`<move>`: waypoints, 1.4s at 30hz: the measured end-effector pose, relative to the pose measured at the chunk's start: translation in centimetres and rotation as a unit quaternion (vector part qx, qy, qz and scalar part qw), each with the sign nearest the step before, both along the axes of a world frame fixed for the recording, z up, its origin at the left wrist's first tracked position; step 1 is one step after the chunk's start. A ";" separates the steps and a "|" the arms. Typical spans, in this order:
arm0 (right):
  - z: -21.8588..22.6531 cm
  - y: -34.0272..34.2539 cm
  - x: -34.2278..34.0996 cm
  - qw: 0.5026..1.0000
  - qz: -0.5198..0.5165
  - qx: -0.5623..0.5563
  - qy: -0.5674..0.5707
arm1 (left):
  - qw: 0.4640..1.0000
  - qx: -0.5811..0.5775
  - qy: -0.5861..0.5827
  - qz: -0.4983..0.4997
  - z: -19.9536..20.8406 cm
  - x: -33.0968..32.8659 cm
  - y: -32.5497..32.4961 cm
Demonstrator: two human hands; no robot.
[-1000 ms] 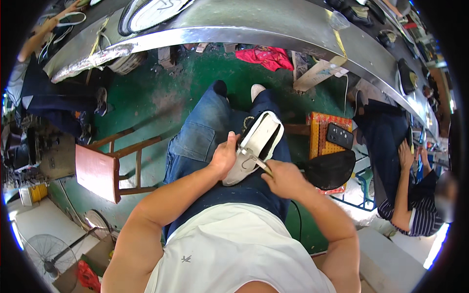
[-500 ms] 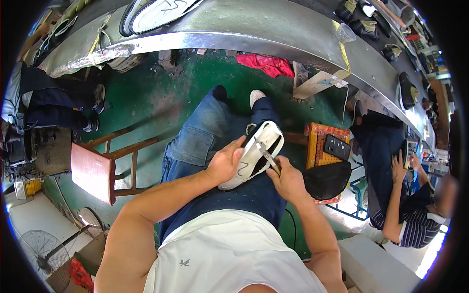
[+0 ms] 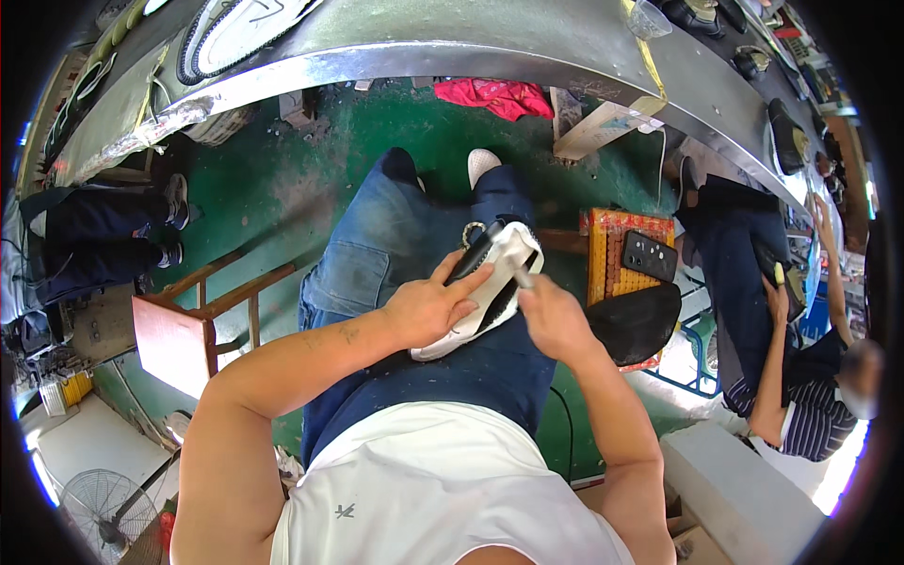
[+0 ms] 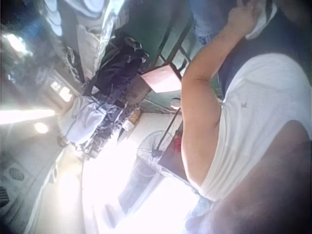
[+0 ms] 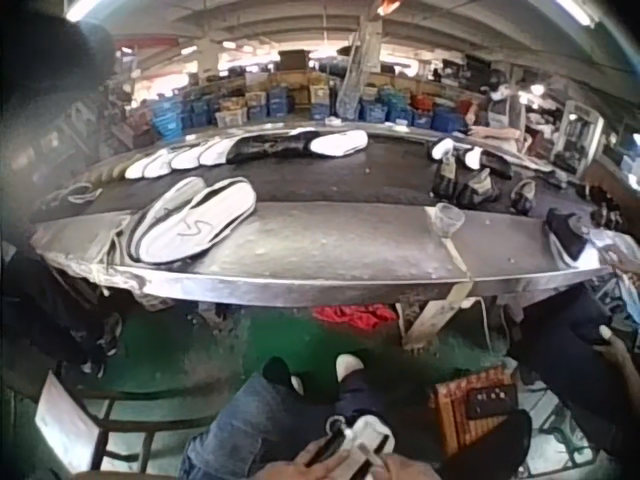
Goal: Trimming and adjusting shoe uppers on lasts using pliers at an assembly line.
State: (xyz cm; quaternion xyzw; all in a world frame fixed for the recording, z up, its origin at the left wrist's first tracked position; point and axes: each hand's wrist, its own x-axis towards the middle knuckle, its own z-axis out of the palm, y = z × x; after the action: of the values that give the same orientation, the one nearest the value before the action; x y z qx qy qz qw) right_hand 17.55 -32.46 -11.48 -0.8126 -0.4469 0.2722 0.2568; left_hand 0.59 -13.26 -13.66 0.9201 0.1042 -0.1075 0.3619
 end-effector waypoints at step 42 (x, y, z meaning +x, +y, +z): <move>0.4 -8.5 -5.7 0.935 -0.191 0.098 0.282 | 0.917 -0.306 -0.140 0.213 12.4 5.0 5.0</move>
State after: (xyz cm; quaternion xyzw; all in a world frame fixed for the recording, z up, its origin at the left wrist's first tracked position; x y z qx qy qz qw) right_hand 11.86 -40.97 -11.07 -0.7434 -0.2171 0.3904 0.4978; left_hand 5.61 -8.23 -1.30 0.7260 0.2083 0.0757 0.6510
